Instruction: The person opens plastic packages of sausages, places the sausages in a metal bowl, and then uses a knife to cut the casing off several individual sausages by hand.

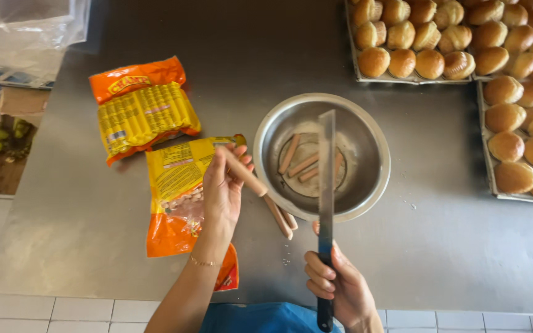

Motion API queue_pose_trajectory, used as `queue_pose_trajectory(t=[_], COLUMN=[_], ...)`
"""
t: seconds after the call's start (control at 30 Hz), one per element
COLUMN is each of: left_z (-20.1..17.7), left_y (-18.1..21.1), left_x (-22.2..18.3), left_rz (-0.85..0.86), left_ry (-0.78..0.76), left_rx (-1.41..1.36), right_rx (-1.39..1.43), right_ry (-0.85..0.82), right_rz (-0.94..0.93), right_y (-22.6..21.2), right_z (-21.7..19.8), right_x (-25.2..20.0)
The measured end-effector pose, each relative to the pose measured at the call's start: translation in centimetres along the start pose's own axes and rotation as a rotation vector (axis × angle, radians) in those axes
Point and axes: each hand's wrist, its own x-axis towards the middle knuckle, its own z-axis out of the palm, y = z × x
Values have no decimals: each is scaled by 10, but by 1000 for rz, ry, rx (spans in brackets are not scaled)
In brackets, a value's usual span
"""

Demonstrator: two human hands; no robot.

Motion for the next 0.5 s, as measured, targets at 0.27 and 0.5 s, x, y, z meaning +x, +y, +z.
queue_pose_trajectory(t=[0.27,0.5], left_z=[28,39], left_y=[-50,-48], left_x=[45,33], left_rz=[-16,502], left_ry=[-76,-485], left_rx=[207,1285], right_rx=[73,-184], right_ry=[76,203], right_rz=[-221,-218], right_y=[-32,-55], right_z=[-28,-20], right_x=[-40,-43])
